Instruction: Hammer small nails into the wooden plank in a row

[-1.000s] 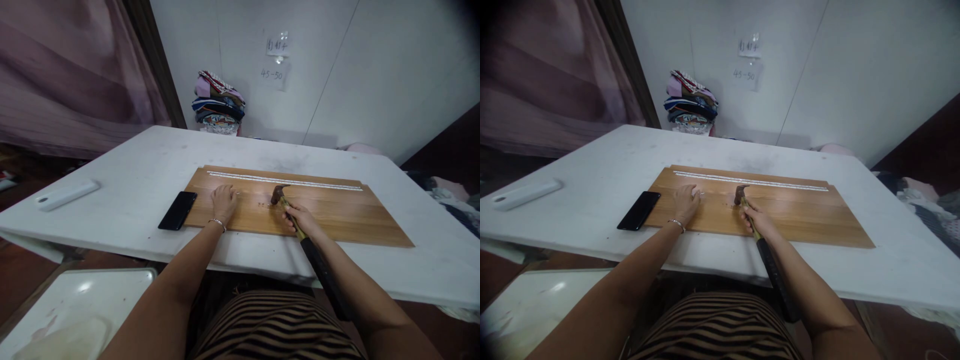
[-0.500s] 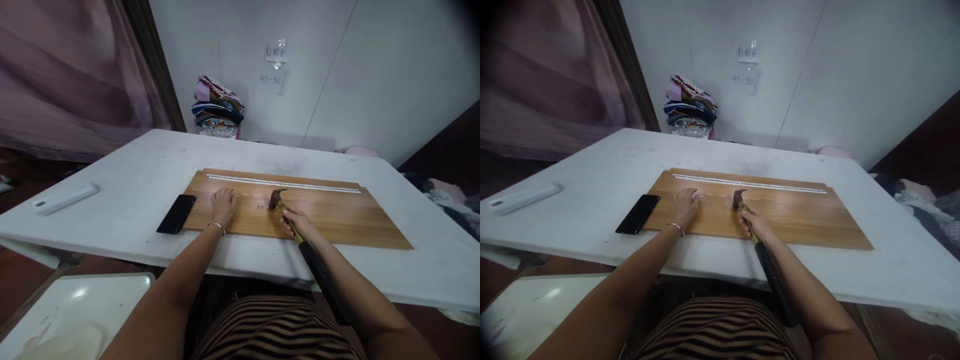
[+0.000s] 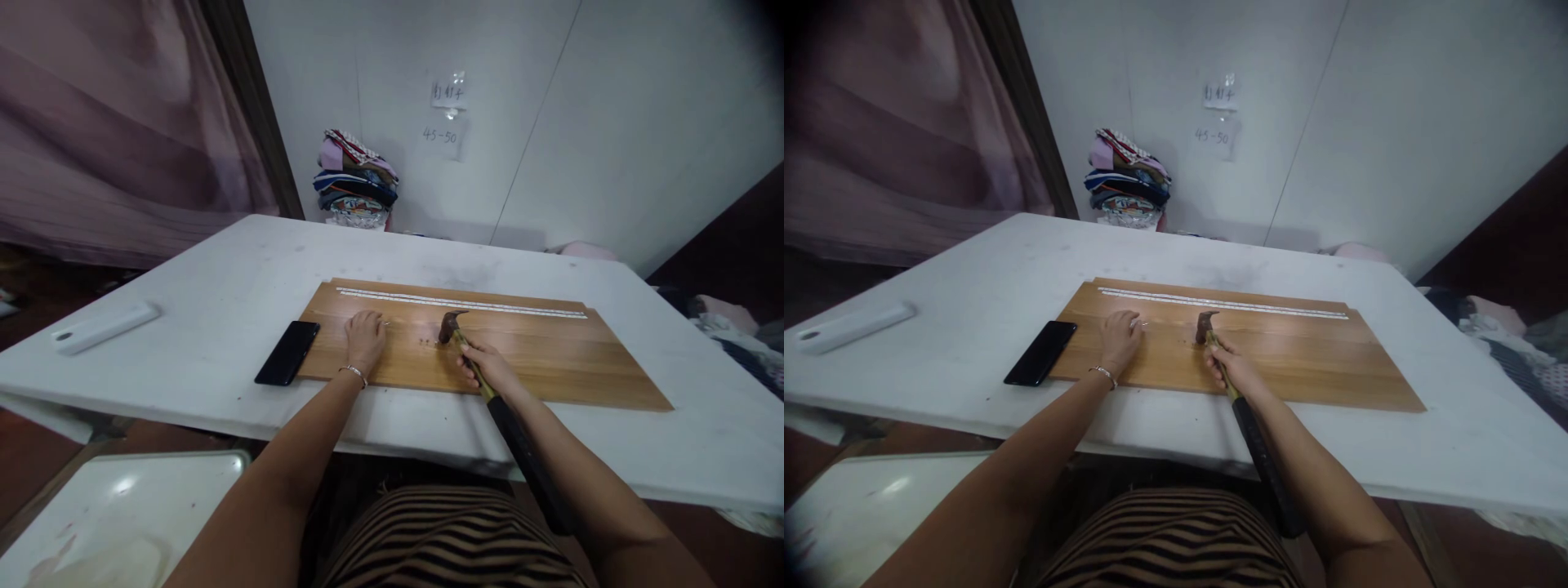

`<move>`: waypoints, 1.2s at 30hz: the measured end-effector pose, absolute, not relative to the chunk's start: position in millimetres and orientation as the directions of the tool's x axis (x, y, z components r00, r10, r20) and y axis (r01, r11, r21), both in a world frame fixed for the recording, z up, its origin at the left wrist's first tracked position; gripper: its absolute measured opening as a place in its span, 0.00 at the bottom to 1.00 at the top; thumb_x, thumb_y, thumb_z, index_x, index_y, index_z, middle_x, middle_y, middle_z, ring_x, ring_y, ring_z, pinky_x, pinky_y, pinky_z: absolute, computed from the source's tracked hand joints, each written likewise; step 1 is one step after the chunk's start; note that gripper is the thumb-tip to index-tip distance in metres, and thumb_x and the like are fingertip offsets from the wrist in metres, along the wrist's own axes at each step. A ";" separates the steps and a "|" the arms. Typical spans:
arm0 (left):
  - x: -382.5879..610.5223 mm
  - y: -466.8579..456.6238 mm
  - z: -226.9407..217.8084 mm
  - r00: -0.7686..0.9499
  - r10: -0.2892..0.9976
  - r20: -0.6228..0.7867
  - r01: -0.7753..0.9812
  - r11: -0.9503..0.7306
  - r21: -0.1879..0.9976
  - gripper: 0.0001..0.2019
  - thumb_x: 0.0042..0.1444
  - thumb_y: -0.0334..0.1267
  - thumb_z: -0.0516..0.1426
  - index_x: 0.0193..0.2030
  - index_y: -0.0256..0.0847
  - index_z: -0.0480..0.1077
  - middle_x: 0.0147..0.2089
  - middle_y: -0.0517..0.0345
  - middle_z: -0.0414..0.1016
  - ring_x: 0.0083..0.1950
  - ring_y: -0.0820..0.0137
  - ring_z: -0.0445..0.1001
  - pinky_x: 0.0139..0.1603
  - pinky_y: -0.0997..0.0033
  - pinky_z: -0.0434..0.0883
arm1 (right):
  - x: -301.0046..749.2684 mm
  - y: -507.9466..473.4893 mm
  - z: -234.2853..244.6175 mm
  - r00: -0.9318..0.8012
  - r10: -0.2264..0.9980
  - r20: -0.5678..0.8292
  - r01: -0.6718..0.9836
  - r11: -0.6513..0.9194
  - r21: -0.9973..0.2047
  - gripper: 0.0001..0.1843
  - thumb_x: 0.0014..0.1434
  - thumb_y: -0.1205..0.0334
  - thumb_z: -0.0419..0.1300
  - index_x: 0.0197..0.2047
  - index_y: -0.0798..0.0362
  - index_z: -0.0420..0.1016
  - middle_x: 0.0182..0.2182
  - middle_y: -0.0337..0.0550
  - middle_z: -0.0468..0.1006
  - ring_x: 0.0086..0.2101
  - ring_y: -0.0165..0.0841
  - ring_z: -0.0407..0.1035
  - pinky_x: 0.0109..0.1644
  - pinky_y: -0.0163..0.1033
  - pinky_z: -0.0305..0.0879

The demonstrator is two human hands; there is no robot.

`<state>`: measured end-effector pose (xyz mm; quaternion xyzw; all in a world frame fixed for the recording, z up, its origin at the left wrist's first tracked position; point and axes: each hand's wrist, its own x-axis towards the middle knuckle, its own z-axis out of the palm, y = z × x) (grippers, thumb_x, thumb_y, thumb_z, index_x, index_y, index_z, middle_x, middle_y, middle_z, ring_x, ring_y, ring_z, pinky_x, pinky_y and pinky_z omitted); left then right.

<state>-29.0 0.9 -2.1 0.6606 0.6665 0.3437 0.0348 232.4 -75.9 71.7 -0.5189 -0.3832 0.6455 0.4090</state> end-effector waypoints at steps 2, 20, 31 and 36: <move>-28.9 0.7 -1.9 -0.127 0.905 0.405 0.859 -0.104 0.501 0.12 0.64 0.33 0.52 0.49 0.42 0.75 0.56 0.46 0.79 0.62 0.56 0.72 0.68 0.51 0.62 | 231.6 -76.2 69.9 -0.125 0.924 -0.362 -0.131 -0.377 -0.917 0.19 0.48 0.53 0.69 0.41 0.50 0.70 0.22 0.31 0.72 0.15 0.23 0.56 0.14 0.29 0.50; -29.7 2.1 -5.1 -0.139 0.921 0.365 0.875 -0.058 0.480 0.13 0.62 0.30 0.53 0.49 0.43 0.76 0.56 0.46 0.79 0.61 0.56 0.72 0.66 0.52 0.62 | 232.8 -75.8 69.4 -0.128 0.914 -0.386 -0.130 -0.402 -0.907 0.20 0.48 0.55 0.67 0.43 0.49 0.70 0.22 0.30 0.71 0.15 0.23 0.55 0.14 0.28 0.51; -30.5 3.0 -3.1 -0.098 0.931 0.351 0.883 -0.081 0.462 0.11 0.65 0.34 0.53 0.38 0.43 0.77 0.52 0.48 0.80 0.59 0.58 0.72 0.65 0.51 0.62 | 233.6 -75.4 70.7 -0.131 0.928 -0.348 -0.141 -0.365 -0.920 0.21 0.46 0.53 0.69 0.42 0.50 0.70 0.22 0.31 0.71 0.16 0.24 0.56 0.15 0.29 0.50; -30.6 6.0 -5.3 -0.105 0.929 0.356 0.885 -0.076 0.460 0.14 0.68 0.39 0.51 0.36 0.42 0.77 0.51 0.48 0.81 0.58 0.58 0.73 0.65 0.51 0.63 | 233.8 -74.7 71.0 -0.144 0.923 -0.357 -0.143 -0.376 -0.915 0.20 0.48 0.53 0.68 0.43 0.49 0.70 0.22 0.31 0.71 0.16 0.24 0.56 0.16 0.29 0.49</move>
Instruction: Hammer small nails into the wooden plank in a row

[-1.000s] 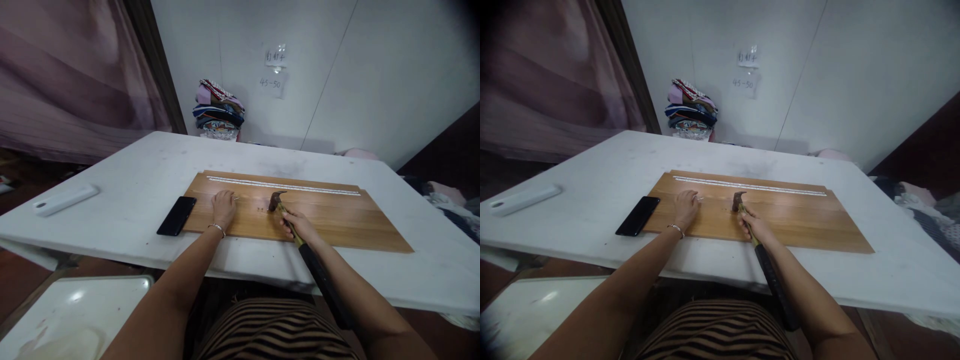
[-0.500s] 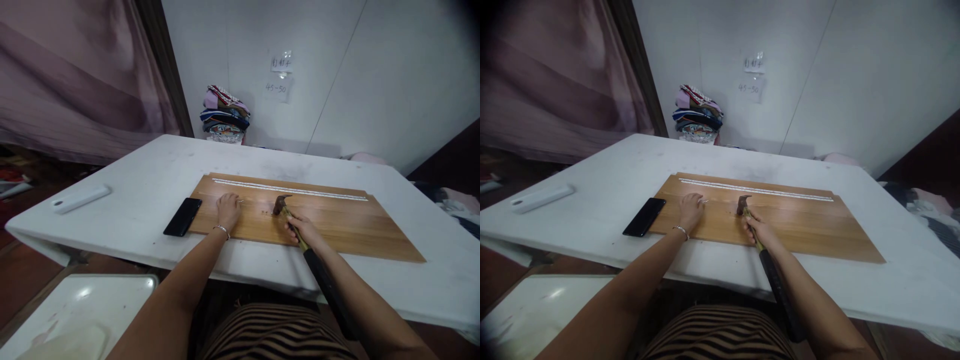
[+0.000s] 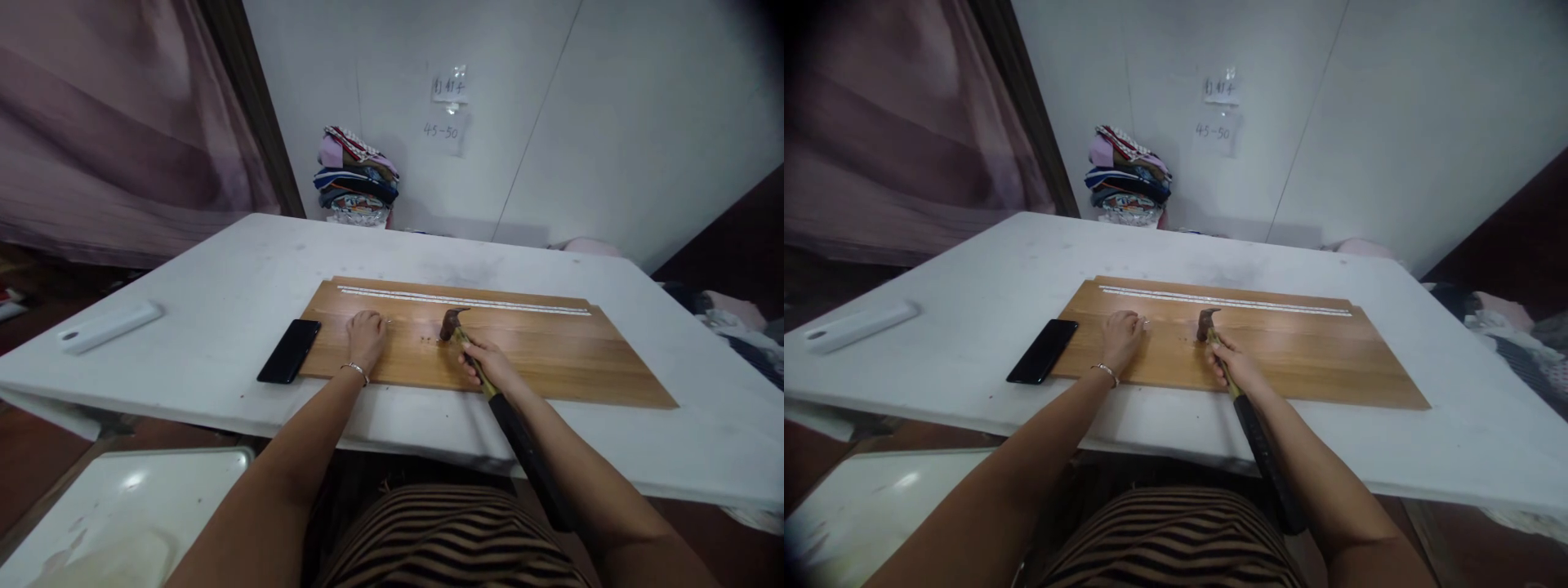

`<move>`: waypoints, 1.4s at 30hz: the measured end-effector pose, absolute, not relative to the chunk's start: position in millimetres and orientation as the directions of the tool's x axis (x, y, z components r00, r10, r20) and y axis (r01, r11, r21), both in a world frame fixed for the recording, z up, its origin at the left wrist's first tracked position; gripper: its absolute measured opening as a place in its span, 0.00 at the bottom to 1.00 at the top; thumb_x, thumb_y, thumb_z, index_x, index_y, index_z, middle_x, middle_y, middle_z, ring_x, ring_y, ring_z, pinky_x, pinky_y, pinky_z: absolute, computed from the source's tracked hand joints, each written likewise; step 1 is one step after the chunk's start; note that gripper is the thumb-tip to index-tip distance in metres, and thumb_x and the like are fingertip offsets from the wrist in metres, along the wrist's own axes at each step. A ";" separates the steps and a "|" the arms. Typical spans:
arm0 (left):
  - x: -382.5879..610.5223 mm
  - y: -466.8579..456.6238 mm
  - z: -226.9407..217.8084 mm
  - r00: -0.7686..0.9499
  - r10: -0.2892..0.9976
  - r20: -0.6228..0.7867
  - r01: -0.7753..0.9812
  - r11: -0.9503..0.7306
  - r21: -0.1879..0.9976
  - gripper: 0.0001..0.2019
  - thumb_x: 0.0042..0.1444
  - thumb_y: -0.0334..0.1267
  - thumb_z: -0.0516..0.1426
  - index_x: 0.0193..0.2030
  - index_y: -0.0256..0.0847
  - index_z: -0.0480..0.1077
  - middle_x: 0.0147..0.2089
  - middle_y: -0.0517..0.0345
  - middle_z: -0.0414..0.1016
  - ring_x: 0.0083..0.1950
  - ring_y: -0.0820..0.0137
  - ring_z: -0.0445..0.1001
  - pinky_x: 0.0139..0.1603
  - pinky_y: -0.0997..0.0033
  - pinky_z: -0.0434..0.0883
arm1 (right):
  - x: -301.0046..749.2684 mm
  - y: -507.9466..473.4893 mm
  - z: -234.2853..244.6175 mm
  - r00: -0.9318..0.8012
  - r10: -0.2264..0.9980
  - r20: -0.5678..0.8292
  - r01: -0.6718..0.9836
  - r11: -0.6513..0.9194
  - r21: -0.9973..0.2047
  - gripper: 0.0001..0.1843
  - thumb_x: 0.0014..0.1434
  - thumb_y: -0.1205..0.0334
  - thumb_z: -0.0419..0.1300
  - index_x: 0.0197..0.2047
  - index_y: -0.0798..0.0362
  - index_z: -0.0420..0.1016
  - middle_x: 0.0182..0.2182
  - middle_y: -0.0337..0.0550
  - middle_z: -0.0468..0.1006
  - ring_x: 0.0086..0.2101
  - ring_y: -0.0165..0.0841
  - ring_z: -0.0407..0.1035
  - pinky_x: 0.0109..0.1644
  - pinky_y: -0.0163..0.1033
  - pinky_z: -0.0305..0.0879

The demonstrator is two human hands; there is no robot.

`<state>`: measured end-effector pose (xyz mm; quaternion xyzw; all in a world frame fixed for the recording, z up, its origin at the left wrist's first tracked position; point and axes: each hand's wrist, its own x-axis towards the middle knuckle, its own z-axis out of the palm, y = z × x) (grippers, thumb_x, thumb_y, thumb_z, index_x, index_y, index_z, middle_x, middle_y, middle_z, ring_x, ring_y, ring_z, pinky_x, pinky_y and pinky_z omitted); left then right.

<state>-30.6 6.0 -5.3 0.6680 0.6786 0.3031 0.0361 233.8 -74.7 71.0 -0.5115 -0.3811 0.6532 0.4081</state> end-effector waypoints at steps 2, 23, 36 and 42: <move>-30.7 6.5 -5.6 -0.095 0.928 0.361 0.887 -0.086 0.454 0.15 0.68 0.41 0.51 0.35 0.43 0.77 0.50 0.48 0.81 0.58 0.58 0.73 0.65 0.52 0.63 | 233.8 -74.9 71.0 -0.147 0.918 -0.367 -0.136 -0.387 -0.912 0.20 0.49 0.54 0.68 0.44 0.49 0.70 0.23 0.31 0.71 0.16 0.24 0.56 0.16 0.29 0.50; -28.8 4.8 -7.7 -0.171 0.909 0.381 0.842 -0.066 0.535 0.22 0.61 0.33 0.51 0.62 0.41 0.69 0.64 0.42 0.74 0.67 0.54 0.70 0.69 0.47 0.63 | 233.1 -75.0 67.6 -0.157 0.922 -0.353 -0.128 -0.373 -0.919 0.20 0.49 0.53 0.68 0.43 0.49 0.70 0.23 0.31 0.71 0.16 0.24 0.56 0.15 0.29 0.50; -28.1 0.7 -0.1 -0.103 0.931 0.350 0.887 -0.073 0.456 0.10 0.62 0.33 0.53 0.39 0.44 0.77 0.60 0.46 0.77 0.66 0.55 0.69 0.67 0.47 0.63 | 232.6 -74.9 75.1 -0.127 0.924 -0.361 -0.126 -0.376 -0.918 0.22 0.49 0.55 0.67 0.46 0.49 0.70 0.22 0.31 0.71 0.16 0.25 0.57 0.16 0.29 0.50; -26.9 0.1 -0.4 -0.043 0.935 0.352 0.905 -0.113 0.410 0.11 0.65 0.34 0.53 0.41 0.44 0.77 0.59 0.45 0.77 0.65 0.55 0.69 0.66 0.47 0.62 | 233.1 -74.8 67.6 -0.140 0.921 -0.363 -0.121 -0.379 -0.917 0.19 0.47 0.53 0.68 0.40 0.49 0.69 0.22 0.32 0.71 0.16 0.24 0.56 0.15 0.30 0.50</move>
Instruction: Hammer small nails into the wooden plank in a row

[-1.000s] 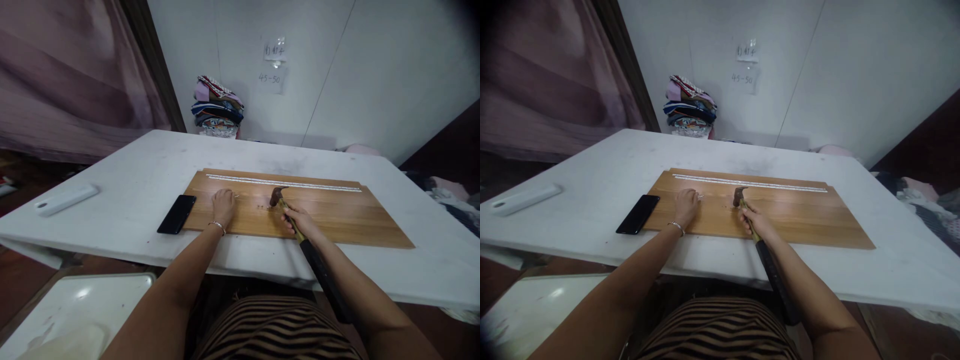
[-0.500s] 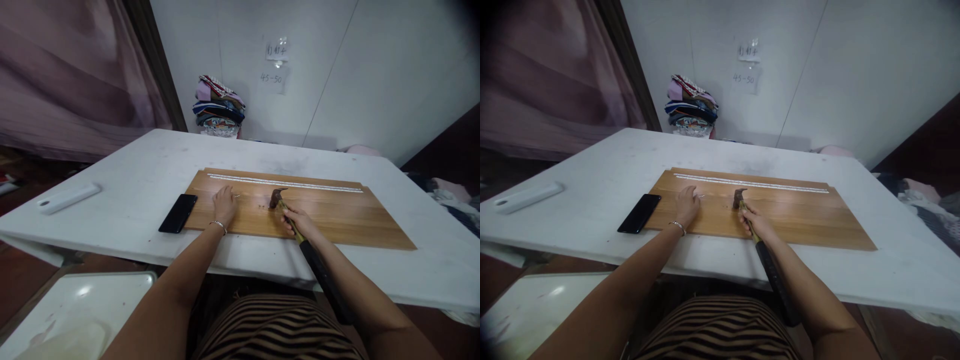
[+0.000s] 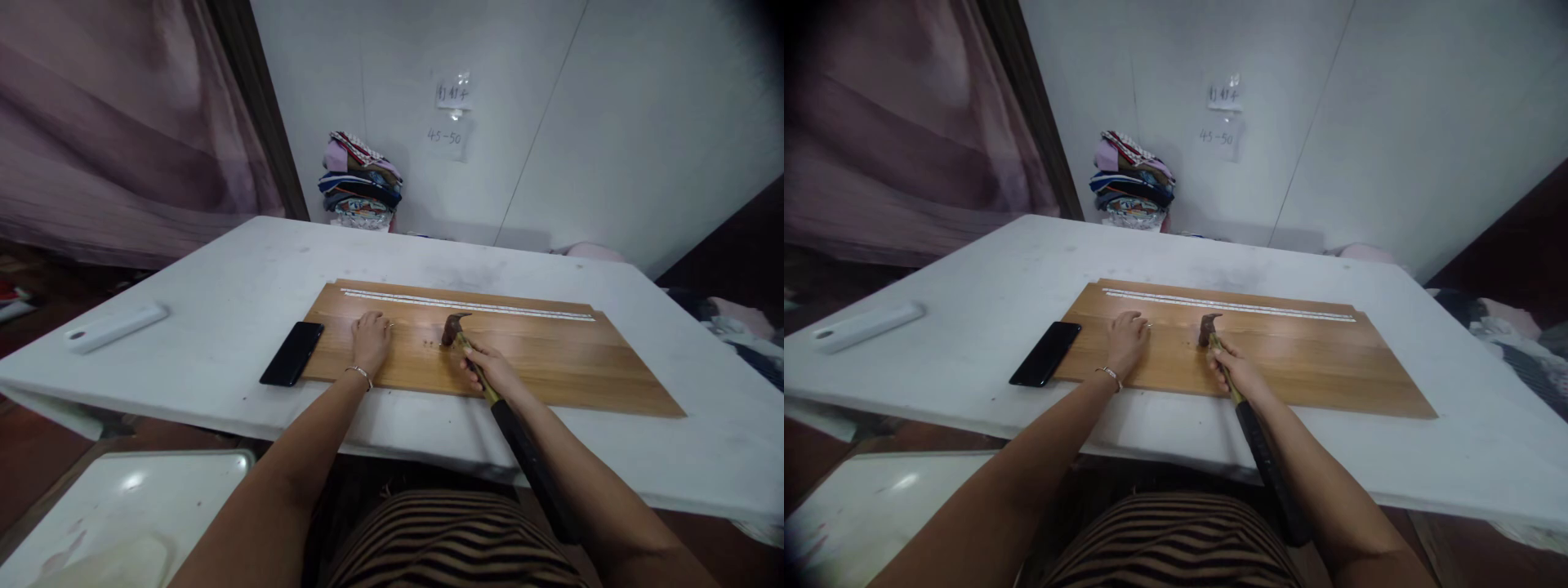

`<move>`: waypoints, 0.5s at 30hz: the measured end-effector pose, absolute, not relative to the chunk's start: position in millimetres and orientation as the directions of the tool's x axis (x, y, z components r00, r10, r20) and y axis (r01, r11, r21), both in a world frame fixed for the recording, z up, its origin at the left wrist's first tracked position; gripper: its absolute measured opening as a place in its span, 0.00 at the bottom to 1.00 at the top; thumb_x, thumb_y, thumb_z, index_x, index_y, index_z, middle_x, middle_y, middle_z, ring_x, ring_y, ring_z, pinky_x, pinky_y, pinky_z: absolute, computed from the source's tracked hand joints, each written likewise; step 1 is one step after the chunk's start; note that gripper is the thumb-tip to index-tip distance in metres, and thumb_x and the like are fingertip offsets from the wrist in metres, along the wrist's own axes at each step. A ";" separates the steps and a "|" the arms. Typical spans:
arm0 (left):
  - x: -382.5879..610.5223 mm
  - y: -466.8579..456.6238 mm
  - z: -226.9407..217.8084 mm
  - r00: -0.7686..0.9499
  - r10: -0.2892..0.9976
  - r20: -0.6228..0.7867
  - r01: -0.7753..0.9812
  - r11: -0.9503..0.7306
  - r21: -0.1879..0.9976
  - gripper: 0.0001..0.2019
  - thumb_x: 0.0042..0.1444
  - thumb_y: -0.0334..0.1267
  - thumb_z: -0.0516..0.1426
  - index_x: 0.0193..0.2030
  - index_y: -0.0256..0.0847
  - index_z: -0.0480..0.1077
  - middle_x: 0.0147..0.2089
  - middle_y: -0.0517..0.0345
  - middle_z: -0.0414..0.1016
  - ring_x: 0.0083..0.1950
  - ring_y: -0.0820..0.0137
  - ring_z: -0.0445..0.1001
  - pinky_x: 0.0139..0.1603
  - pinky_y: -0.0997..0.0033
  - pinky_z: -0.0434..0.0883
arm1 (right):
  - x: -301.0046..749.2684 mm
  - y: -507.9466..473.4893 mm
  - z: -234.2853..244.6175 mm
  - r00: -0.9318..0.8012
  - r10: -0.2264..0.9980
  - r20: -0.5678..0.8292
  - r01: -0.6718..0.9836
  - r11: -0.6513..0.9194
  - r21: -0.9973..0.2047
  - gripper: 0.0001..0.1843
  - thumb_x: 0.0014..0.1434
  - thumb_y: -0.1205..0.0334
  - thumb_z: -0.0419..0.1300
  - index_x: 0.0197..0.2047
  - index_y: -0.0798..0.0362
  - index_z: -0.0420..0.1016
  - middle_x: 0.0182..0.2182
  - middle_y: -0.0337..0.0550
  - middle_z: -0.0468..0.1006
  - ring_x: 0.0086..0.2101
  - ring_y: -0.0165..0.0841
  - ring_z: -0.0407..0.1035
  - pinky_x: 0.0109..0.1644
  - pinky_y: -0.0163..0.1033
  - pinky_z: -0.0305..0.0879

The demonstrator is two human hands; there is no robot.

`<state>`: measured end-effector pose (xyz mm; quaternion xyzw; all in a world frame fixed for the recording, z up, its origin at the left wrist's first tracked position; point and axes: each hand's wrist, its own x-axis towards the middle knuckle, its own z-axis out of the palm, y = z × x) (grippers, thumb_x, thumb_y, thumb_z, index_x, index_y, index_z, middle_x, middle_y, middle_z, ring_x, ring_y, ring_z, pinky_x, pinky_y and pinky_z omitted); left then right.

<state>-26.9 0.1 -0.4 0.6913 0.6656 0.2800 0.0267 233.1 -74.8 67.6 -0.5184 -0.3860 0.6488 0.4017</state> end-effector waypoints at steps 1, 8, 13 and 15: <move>-26.8 -0.2 -0.2 -0.029 0.937 0.349 0.908 -0.122 0.402 0.11 0.65 0.34 0.52 0.42 0.44 0.77 0.59 0.45 0.77 0.65 0.55 0.70 0.65 0.48 0.62 | 233.3 -74.7 67.2 -0.144 0.921 -0.361 -0.122 -0.379 -0.917 0.19 0.47 0.53 0.69 0.40 0.49 0.69 0.23 0.32 0.71 0.16 0.24 0.56 0.15 0.30 0.50; -24.0 -3.0 2.9 0.046 0.945 0.324 0.929 -0.159 0.333 0.14 0.66 0.32 0.51 0.51 0.42 0.75 0.56 0.45 0.79 0.62 0.55 0.71 0.63 0.50 0.62 | 232.7 -74.3 74.3 -0.130 0.929 -0.347 -0.125 -0.363 -0.923 0.20 0.48 0.54 0.68 0.42 0.50 0.71 0.23 0.32 0.72 0.16 0.24 0.57 0.15 0.30 0.50; -22.5 -2.1 1.4 0.037 0.943 0.331 0.934 -0.151 0.325 0.13 0.65 0.33 0.52 0.52 0.42 0.74 0.54 0.43 0.79 0.61 0.54 0.72 0.63 0.50 0.61 | 230.6 -76.3 76.8 -0.118 0.921 -0.371 -0.151 -0.386 -0.910 0.21 0.47 0.54 0.68 0.43 0.50 0.70 0.22 0.31 0.71 0.15 0.24 0.56 0.15 0.29 0.50; -21.9 -1.5 1.1 0.027 0.943 0.331 0.935 -0.141 0.325 0.12 0.65 0.34 0.52 0.50 0.42 0.74 0.54 0.43 0.79 0.60 0.53 0.71 0.62 0.50 0.61 | 230.0 -77.1 76.3 -0.114 0.918 -0.380 -0.156 -0.394 -0.906 0.21 0.47 0.55 0.67 0.43 0.50 0.70 0.21 0.30 0.71 0.15 0.24 0.56 0.15 0.29 0.50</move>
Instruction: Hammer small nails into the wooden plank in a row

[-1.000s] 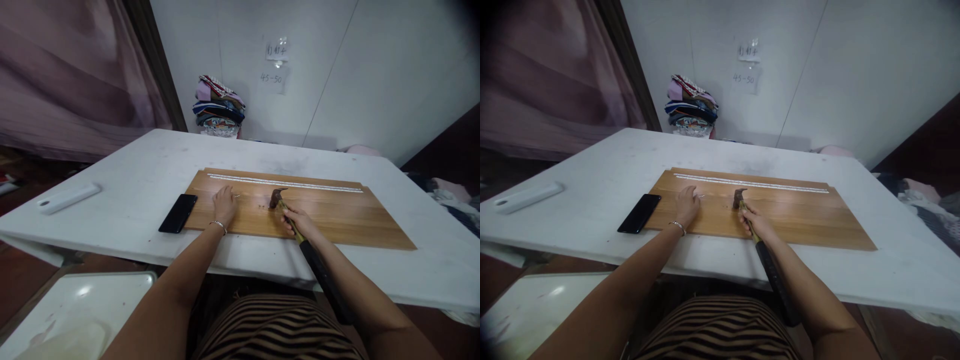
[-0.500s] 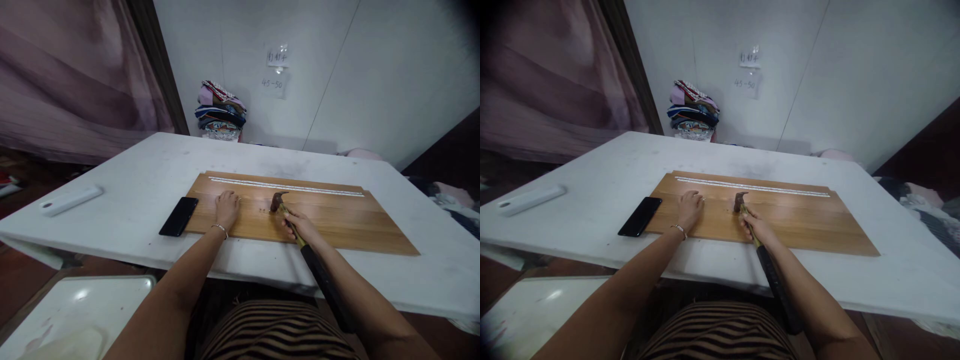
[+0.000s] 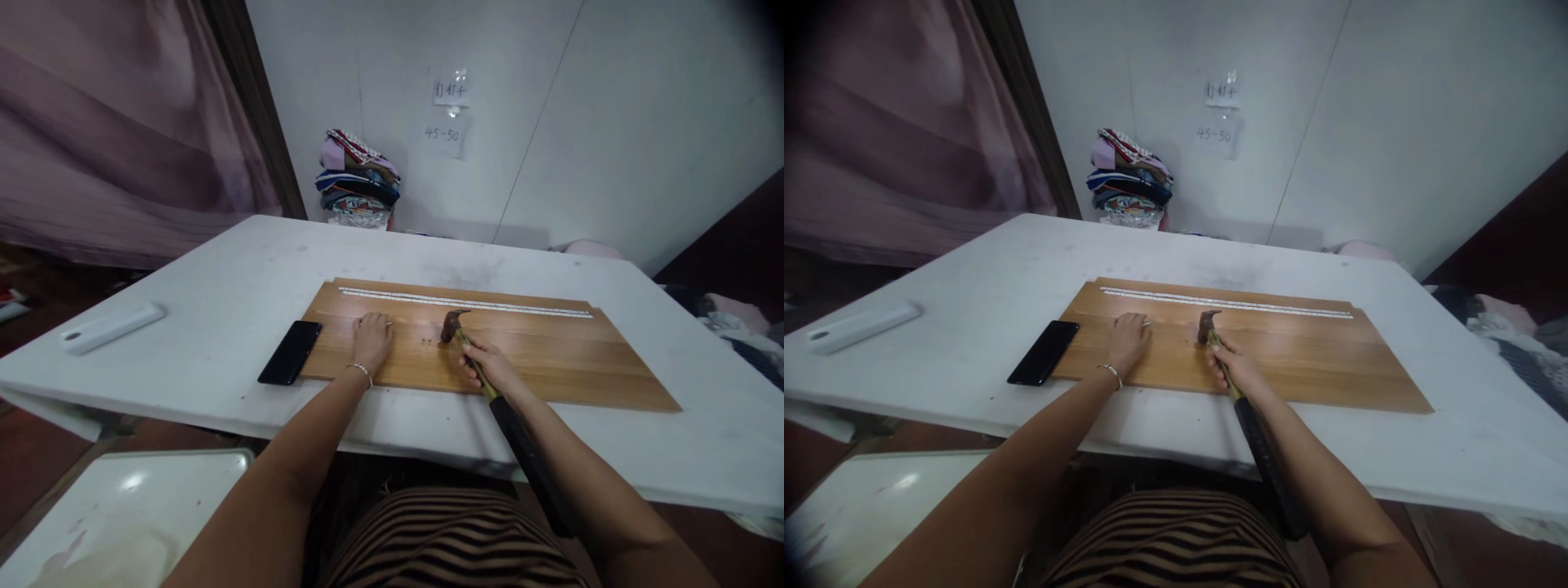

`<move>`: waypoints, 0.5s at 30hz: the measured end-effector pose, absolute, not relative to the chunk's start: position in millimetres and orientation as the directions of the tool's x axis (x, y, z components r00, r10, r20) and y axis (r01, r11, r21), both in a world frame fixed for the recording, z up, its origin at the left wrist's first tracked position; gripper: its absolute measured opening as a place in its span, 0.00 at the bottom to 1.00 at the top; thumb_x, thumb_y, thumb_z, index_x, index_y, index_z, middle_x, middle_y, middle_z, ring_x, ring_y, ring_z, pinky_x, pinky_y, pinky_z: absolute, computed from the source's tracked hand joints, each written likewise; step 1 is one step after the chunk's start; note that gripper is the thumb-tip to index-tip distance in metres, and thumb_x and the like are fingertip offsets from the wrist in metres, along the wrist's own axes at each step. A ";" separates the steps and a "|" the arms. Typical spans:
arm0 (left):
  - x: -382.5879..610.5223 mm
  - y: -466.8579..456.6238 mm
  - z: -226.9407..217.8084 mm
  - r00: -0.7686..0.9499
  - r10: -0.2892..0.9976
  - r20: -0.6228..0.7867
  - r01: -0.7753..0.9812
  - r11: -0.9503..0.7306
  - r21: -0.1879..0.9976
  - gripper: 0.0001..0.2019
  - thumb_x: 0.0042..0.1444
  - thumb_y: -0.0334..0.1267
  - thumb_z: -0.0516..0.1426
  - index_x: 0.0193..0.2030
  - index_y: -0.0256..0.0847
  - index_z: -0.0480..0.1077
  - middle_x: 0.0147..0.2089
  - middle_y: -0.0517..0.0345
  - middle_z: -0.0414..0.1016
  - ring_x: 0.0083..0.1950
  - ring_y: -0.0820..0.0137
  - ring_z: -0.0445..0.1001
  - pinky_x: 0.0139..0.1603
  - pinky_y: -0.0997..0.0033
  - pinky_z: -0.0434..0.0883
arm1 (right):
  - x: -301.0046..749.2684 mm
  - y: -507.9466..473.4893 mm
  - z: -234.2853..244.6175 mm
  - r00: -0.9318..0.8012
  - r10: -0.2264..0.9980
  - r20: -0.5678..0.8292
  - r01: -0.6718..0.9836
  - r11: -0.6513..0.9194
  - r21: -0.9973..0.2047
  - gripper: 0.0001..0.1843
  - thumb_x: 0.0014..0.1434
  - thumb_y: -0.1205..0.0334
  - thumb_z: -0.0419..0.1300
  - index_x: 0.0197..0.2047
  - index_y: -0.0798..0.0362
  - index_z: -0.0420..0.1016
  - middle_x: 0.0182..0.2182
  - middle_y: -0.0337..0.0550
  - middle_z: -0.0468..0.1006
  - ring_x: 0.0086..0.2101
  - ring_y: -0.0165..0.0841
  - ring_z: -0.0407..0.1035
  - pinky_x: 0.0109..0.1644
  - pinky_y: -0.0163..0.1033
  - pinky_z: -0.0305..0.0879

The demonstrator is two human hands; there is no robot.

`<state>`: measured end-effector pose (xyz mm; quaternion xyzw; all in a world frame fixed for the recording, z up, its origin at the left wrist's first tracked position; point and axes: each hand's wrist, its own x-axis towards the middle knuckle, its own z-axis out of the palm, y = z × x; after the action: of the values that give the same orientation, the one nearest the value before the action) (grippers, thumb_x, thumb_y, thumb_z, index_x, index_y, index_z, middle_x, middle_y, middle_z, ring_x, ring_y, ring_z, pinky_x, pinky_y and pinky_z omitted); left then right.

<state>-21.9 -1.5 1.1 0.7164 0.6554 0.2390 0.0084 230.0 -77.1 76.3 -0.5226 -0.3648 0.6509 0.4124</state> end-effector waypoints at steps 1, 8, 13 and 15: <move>-21.6 -1.3 1.4 0.026 0.944 0.328 0.936 -0.139 0.324 0.11 0.65 0.34 0.52 0.49 0.42 0.75 0.53 0.43 0.79 0.60 0.53 0.71 0.62 0.50 0.62 | 229.8 -77.5 75.9 -0.113 0.917 -0.382 -0.155 -0.396 -0.905 0.21 0.47 0.55 0.67 0.44 0.50 0.70 0.21 0.30 0.71 0.15 0.24 0.56 0.15 0.29 0.50; -19.6 -2.6 7.7 0.042 0.958 0.282 0.951 -0.125 0.281 0.10 0.67 0.36 0.51 0.41 0.42 0.74 0.49 0.44 0.80 0.57 0.54 0.72 0.60 0.51 0.62 | 231.0 -76.7 75.1 -0.133 0.922 -0.364 -0.145 -0.381 -0.913 0.22 0.47 0.54 0.68 0.44 0.50 0.70 0.21 0.30 0.71 0.15 0.23 0.56 0.14 0.29 0.50; -19.9 -2.7 6.7 0.052 0.958 0.281 0.959 -0.127 0.255 0.12 0.68 0.36 0.50 0.45 0.40 0.75 0.51 0.44 0.80 0.58 0.55 0.72 0.60 0.53 0.62 | 231.4 -75.0 73.2 -0.129 0.927 -0.352 -0.135 -0.368 -0.920 0.21 0.47 0.53 0.69 0.43 0.50 0.70 0.22 0.31 0.72 0.16 0.23 0.56 0.14 0.28 0.51; -20.2 -2.1 4.9 0.047 0.956 0.290 0.958 -0.125 0.257 0.13 0.69 0.35 0.49 0.48 0.40 0.75 0.52 0.43 0.79 0.59 0.55 0.72 0.60 0.53 0.62 | 231.0 -74.7 71.0 -0.129 0.923 -0.362 -0.133 -0.378 -0.916 0.21 0.48 0.53 0.68 0.43 0.50 0.70 0.22 0.31 0.72 0.16 0.23 0.56 0.14 0.28 0.51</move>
<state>-20.2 -2.1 4.9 0.7235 0.6614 0.1975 -0.0031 231.0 -74.7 71.0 -0.5189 -0.3805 0.6479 0.4077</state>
